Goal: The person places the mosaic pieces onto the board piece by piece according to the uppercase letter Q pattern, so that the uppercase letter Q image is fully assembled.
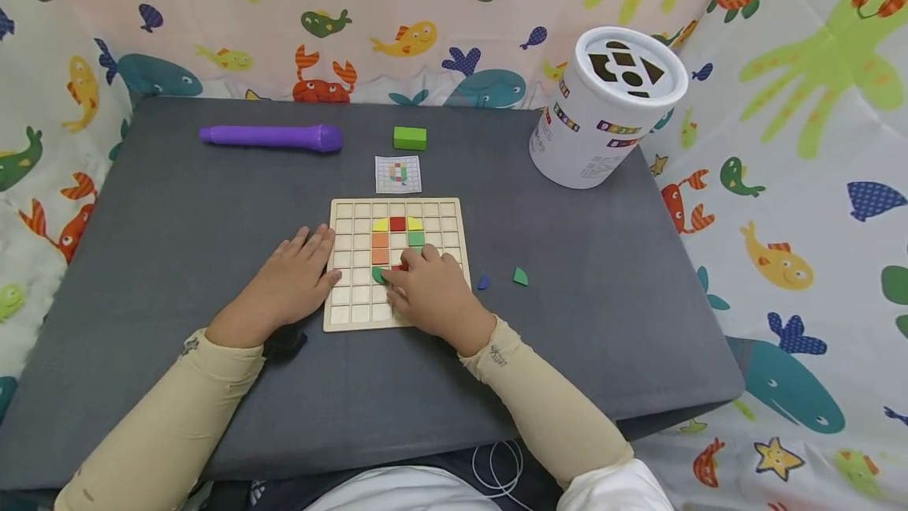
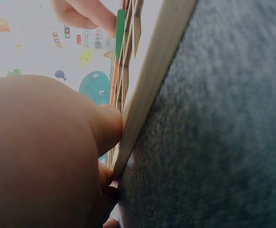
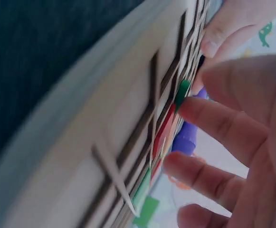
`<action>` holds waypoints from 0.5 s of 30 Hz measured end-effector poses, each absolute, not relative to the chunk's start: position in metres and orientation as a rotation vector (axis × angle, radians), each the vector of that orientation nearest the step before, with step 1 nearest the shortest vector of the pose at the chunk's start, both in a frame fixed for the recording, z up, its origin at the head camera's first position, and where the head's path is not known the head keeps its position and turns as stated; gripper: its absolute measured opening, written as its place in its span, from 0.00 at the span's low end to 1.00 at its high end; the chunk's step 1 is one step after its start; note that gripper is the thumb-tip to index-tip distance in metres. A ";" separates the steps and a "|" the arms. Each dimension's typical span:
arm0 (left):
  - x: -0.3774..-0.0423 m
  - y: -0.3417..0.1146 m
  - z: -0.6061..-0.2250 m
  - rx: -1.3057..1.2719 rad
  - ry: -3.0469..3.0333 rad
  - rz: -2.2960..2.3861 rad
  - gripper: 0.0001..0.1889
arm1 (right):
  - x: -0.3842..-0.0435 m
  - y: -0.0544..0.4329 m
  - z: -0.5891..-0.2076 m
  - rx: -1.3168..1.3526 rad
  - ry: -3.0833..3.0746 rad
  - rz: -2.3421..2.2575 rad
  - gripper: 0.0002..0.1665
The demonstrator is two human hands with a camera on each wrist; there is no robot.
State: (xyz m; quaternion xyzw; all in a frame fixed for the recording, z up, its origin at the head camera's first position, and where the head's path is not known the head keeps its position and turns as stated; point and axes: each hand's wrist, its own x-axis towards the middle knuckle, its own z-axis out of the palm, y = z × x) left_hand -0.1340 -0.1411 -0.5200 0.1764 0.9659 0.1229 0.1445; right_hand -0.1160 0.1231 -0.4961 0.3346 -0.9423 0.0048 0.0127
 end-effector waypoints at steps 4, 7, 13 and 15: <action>-0.133 -0.142 -0.521 0.499 2.778 0.351 0.40 | -0.114 0.121 -0.493 0.971 -2.972 -0.086 0.21; -0.134 -0.142 -0.521 0.498 2.779 0.343 0.40 | -0.113 0.120 -0.492 0.999 -2.952 -0.103 0.21; -0.135 -0.142 -0.523 0.504 2.782 0.337 0.40 | -0.112 0.119 -0.497 1.030 -2.957 -0.044 0.22; -0.135 -0.142 -0.523 0.498 2.782 0.343 0.40 | -0.113 0.123 -0.498 1.004 -2.991 -0.003 0.26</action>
